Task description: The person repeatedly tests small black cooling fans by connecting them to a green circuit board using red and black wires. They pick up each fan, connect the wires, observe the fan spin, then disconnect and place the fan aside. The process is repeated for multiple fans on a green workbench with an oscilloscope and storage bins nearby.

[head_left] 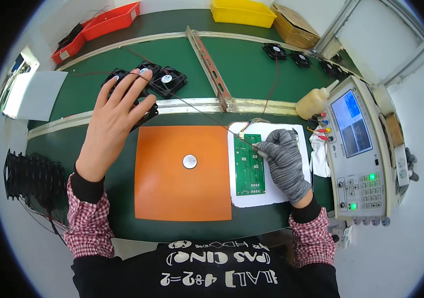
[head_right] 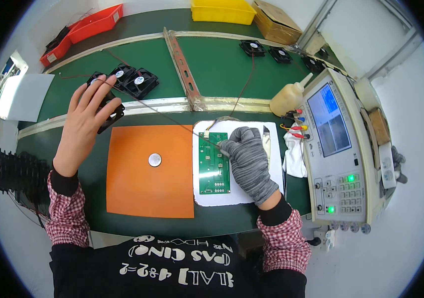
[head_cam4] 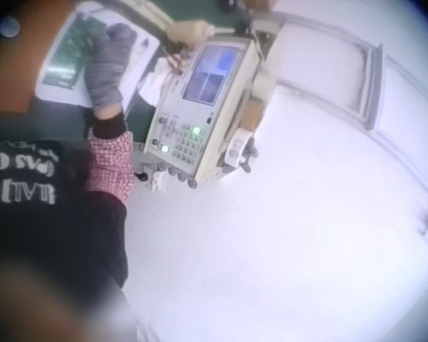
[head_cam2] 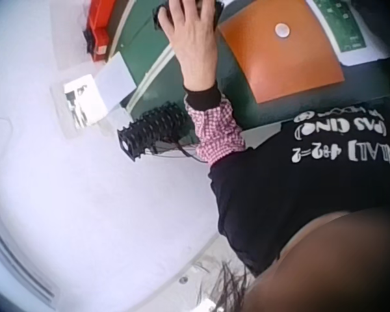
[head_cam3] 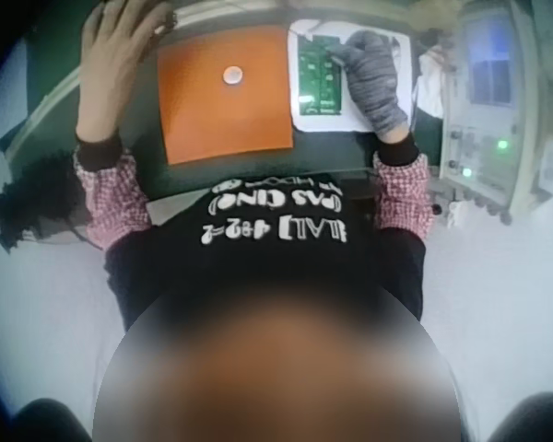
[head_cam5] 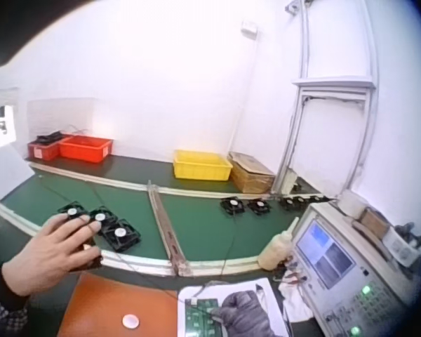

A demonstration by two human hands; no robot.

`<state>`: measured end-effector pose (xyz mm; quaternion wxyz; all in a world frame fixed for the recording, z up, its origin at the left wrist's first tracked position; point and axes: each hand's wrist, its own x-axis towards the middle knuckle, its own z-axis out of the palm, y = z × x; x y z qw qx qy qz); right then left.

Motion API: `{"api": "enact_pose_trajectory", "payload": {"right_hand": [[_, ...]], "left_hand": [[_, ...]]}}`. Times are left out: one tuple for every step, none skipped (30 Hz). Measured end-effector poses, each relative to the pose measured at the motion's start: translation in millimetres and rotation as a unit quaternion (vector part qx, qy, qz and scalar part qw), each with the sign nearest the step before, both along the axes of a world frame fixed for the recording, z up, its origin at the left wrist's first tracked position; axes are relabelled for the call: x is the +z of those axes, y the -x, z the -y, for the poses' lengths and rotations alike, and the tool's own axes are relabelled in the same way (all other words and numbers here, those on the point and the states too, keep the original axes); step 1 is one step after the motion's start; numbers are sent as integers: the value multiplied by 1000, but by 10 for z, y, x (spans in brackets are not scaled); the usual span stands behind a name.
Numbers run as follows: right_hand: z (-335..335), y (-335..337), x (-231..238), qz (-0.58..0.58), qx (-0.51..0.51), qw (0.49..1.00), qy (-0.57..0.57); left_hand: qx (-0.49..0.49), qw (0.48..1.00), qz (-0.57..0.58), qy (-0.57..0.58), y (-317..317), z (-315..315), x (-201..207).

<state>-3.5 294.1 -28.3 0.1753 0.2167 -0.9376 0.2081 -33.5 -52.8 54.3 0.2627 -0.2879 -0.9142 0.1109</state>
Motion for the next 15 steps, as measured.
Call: {"api": "enact_pose_trajectory", "payload": {"right_hand": [[5,-12,-15,44,12,996,77],[21,-32,-31,87,24,984,153],[38,-45,-50,127,35,965,227],[56,-49,-77,142,35,952,268],[54,-44,-124,157,31,939,304],[43,-38,-156,170,26,925,340],[42,-19,-164,174,38,923,342],[35,-5,-164,160,47,937,306],[27,7,-162,146,57,950,270],[23,16,-169,130,65,961,236],[8,22,-187,138,61,960,238],[5,20,-171,159,52,957,237],[5,22,-153,180,43,954,237],[3,27,-142,201,35,950,237],[1,40,-146,206,43,947,242]], "left_hand": [[-13,999,17,-28,-46,-21,41],[-63,987,56,-134,-121,-86,-24],[-121,977,97,-144,-172,-141,-89],[-177,962,139,-155,-235,-195,-131],[-211,954,188,-98,-291,-269,-132],[-224,950,212,-53,-320,-371,-140],[-224,938,250,-90,-316,-369,-210],[-224,923,286,-127,-305,-355,-300],[-193,936,257,-141,-284,-321,-343],[-163,948,227,-152,-239,-272,-369],[-133,958,197,-163,-217,-251,-386],[-127,936,241,-223,-248,-272,-398],[-120,909,284,-280,-305,-308,-414],[-113,877,325,-336,-350,-337,-434],[-142,886,312,-313,-355,-362,-508]]}}
